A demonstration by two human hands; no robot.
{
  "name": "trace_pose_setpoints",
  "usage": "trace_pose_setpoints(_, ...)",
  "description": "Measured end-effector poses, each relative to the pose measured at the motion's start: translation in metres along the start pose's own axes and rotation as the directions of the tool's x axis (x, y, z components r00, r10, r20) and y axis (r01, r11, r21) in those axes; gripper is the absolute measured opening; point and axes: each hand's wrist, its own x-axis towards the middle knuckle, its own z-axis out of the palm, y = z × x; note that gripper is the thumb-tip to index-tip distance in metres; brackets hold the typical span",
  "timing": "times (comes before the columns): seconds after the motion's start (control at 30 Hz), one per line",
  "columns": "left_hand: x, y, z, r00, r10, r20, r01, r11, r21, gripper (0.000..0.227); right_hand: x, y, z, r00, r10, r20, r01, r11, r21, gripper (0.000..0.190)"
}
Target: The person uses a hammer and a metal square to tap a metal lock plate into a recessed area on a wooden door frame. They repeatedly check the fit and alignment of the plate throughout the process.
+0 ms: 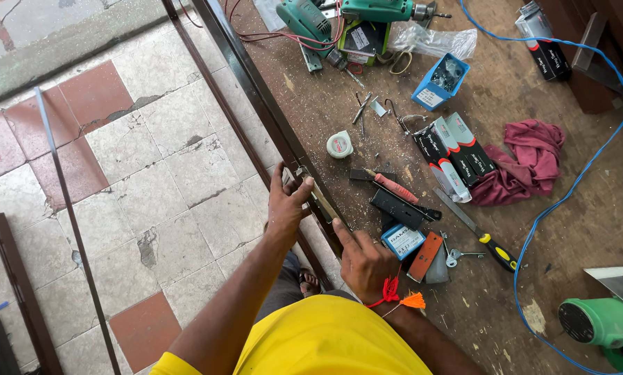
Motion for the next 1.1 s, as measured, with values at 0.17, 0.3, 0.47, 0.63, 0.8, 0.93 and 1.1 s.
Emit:
trace_pose_setpoints(0.17, 0.002, -0.003, -0.002, 0.999, 0.029, 0.026, -0.029, 1.000, 0.000, 0.094, 0.005, -0.002, -0.003, 0.995, 0.096, -0.007, -0.094, 0.980, 0.174, 0.054)
trace_pose_setpoints(0.3, 0.001, -0.012, -0.013, 1.000, -0.005, 0.000, 0.005, 1.000, -0.008, 0.086, -0.010, -0.001, -0.016, 0.976, 0.195, -0.099, -0.126, 0.870, 0.477, 0.046)
trace_pose_setpoints(0.47, 0.004, -0.021, -0.025, 0.997, -0.046, 0.063, 0.052, 0.995, -0.087, 0.083, -0.046, 0.013, -0.046, 0.970, 0.228, 0.089, -0.245, 0.884, 0.399, 0.051)
trace_pose_setpoints(0.63, -0.001, -0.023, -0.022, 0.992, -0.028, 0.119, 0.031, 0.999, -0.025, 0.081, -0.043, 0.012, -0.044, 0.948, 0.234, 0.215, -0.267, 0.954, 0.139, 0.054)
trace_pose_setpoints(0.8, -0.004, -0.019, -0.019, 0.992, -0.058, 0.111, 0.059, 0.998, -0.001, 0.076, -0.038, 0.009, -0.024, 0.950, 0.278, 0.142, -0.303, 0.929, 0.212, 0.050)
trace_pose_setpoints(0.93, -0.003, -0.017, -0.022, 0.995, -0.067, 0.076, 0.064, 0.997, 0.041, 0.075, -0.048, 0.012, -0.023, 0.969, 0.232, 0.089, -0.248, 0.925, 0.288, 0.049)
trace_pose_setpoints(1.1, -0.002, -0.017, -0.021, 0.992, -0.074, 0.100, 0.074, 0.997, 0.007, 0.068, -0.037, 0.009, -0.018, 0.941, 0.308, 0.141, -0.338, 0.879, 0.335, 0.050)
